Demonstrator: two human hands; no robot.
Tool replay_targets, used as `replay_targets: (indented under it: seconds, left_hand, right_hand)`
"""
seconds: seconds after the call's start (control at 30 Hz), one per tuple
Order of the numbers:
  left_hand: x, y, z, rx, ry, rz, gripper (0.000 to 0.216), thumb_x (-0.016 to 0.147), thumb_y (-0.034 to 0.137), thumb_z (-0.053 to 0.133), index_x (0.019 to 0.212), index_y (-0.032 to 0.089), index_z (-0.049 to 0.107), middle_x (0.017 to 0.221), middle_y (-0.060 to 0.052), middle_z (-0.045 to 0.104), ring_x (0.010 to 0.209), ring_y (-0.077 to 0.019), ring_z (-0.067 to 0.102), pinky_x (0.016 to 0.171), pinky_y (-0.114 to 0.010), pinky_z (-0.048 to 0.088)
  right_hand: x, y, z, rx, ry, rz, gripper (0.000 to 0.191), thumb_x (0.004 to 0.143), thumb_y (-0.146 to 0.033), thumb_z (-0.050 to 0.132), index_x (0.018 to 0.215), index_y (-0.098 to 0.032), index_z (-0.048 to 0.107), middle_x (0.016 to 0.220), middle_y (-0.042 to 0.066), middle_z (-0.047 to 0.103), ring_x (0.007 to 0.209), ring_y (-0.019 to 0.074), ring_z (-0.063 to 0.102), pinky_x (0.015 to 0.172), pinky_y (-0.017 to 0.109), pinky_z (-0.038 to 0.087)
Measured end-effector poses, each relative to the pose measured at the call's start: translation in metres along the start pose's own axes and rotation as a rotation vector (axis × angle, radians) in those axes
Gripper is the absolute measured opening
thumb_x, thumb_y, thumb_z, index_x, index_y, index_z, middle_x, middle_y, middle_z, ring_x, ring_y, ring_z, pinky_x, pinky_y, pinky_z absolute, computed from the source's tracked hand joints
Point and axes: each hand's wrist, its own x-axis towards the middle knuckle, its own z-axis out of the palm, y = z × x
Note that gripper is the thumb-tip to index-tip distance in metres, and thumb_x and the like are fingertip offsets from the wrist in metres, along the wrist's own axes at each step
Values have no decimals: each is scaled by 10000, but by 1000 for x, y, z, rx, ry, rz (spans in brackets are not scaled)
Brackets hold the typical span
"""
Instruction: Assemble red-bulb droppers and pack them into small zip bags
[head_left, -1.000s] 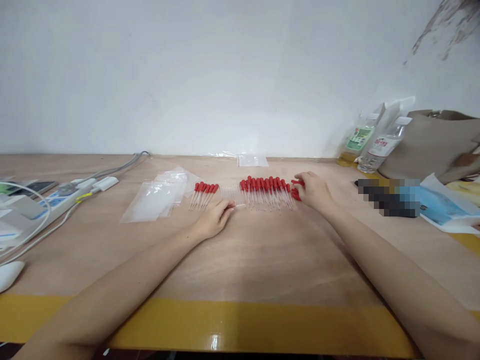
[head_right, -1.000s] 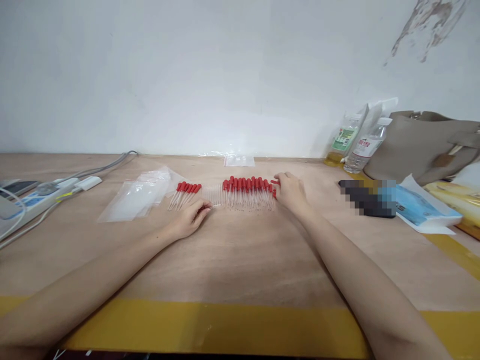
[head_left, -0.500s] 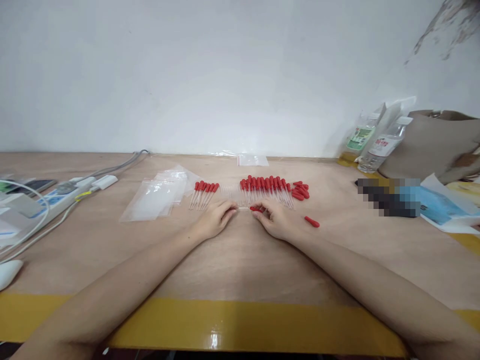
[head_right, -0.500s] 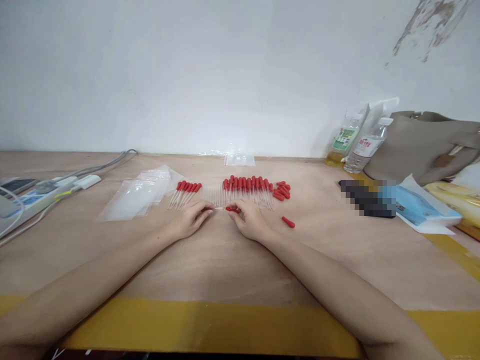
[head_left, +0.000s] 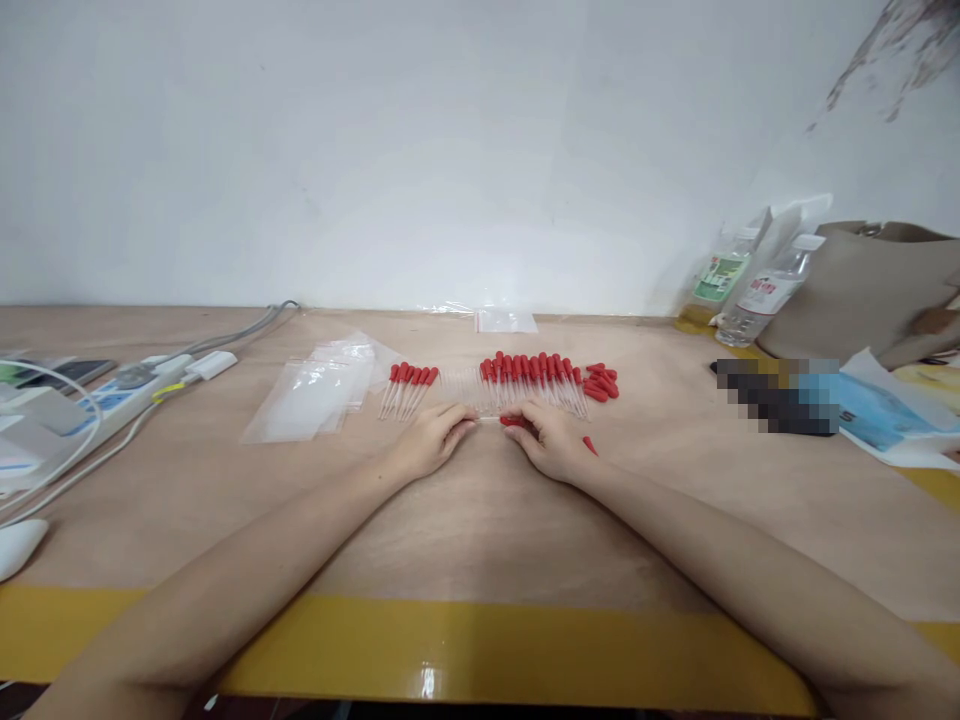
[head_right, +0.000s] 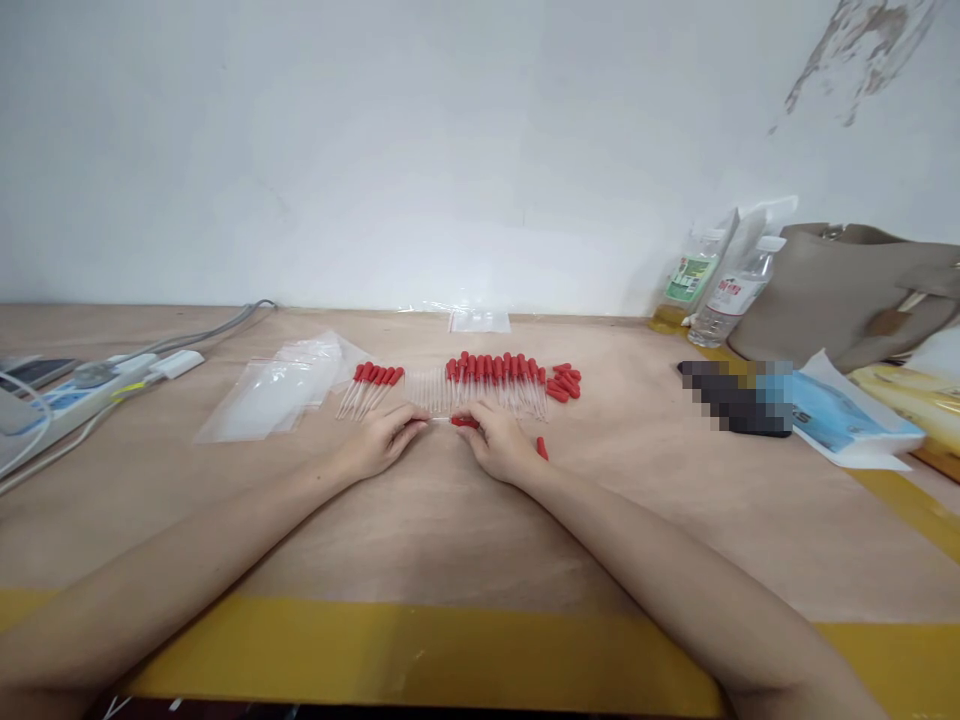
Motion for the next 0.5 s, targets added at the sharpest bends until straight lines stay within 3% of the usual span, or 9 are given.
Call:
replay_targets:
  seconds: [0.13,0.37,0.5]
  left_hand:
    - [0,-1,1,-4,-5,33,196,891,249,401,949,172,572,880,-51,626,811,-149,582,731,-269,454]
    - [0,-2,5,-3,-8,129,219,889,213,392,935,160,600,840,-65,622,764,-139,575,680,-240,456]
    - [-1,-1,5,19,-34,145,244,890,210,376,901,160,615,773,-57,605,705,-131,558,644,-231,450]
  right_hand:
    - [0,-1,0,-4,-15,-9,199,834,-197,469,980,-210,604,874,47,594,804,149,550,729,298,444]
    - [0,-4,-3,8,-1,60,127,814,-221,513,864,-196,627,812,20,643,739,133,579,685,268,447]
    - [-2,-5,-5,-14,-10,22,112,814,-223,513,838,-196,618,792,19,637,728,131,575,678,263,446]
